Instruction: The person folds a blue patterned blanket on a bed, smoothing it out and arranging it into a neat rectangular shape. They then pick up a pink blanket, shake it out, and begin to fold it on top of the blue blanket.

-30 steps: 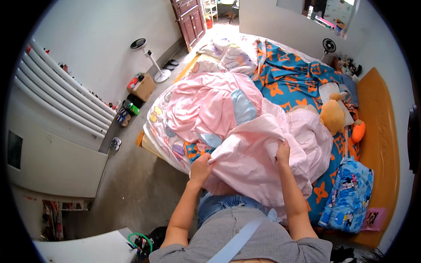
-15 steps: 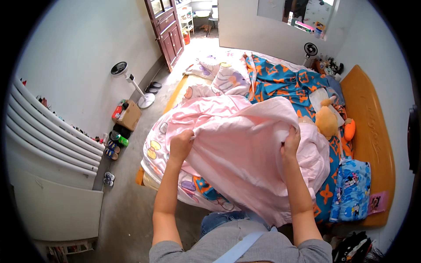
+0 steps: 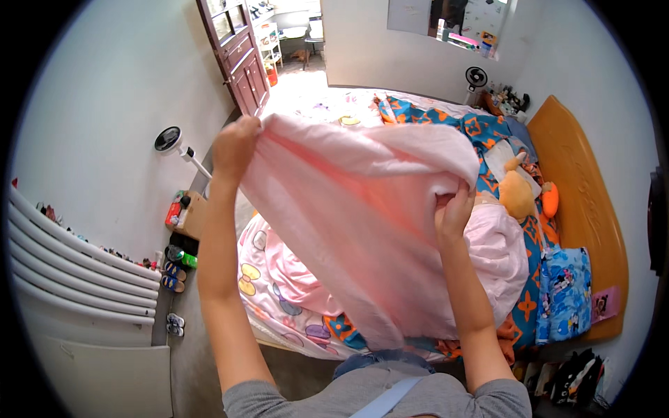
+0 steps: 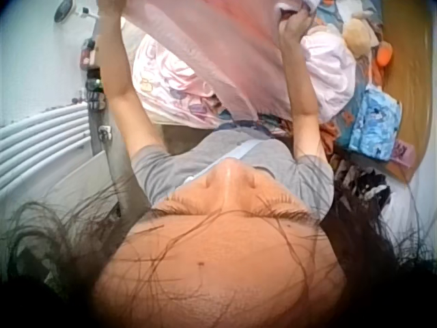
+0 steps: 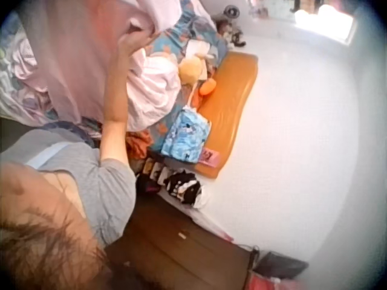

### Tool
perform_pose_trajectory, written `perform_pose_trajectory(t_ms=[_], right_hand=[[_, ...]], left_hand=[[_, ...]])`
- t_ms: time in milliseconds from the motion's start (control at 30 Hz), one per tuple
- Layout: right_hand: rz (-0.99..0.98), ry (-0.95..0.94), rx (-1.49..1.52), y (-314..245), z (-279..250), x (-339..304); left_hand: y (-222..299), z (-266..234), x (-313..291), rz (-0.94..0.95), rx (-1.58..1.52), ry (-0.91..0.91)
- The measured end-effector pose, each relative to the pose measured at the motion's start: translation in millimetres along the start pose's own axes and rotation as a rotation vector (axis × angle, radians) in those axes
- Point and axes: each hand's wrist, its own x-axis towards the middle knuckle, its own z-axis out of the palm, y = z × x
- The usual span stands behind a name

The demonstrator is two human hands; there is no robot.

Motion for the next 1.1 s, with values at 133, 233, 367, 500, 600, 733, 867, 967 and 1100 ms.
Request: perform_pose_trajectory(t_ms=[133,233,367,500,600,733,867,967,1100], right_hand=[[-0.094,-0.061,0.056,0.9,37.5,21.1],[-0.13,-0.069,-0.008,21.1,41.8,40.4],[-0.078,-0.077,-0.126,84.6,19.9,65.4],[0.078,-0.193,-0.727,152.2,-20.3,70.7],[0.136,-0.335,-1.133,213.0,-119.9,78.4],[0.318,-0.533,-1.362,223.8,-169.8,23.9],[0.499,-0.642,-1.455,199.4,-208.7,-27.8],[0.586,-0.742,-1.585,183.7,-243.0,-52.6],[0.635,-0.735,-1.62,158.6,-283.6,-84.2]], left_hand=[[-27.3,-3.9,46.8,0.127,0.076,0.211],[-37.4,16.8,49.7,0.065,0.107,0.258],[-54.9,94.6,0.5,0.035,0.105,0.088],[-37.4,181.9,-88.4,-0.286,0.07,-0.351],[2.9,231.8,-171.7,-0.218,-0.232,-0.48],[74.5,238.2,-270.4,-0.236,-0.422,-0.621],[154.0,204.2,-356.5,-0.318,-0.583,-0.707],[206.8,176.0,-429.3,-0.343,-0.613,-0.756],[252.8,124.5,-456.4,-0.35,-0.655,-0.938]])
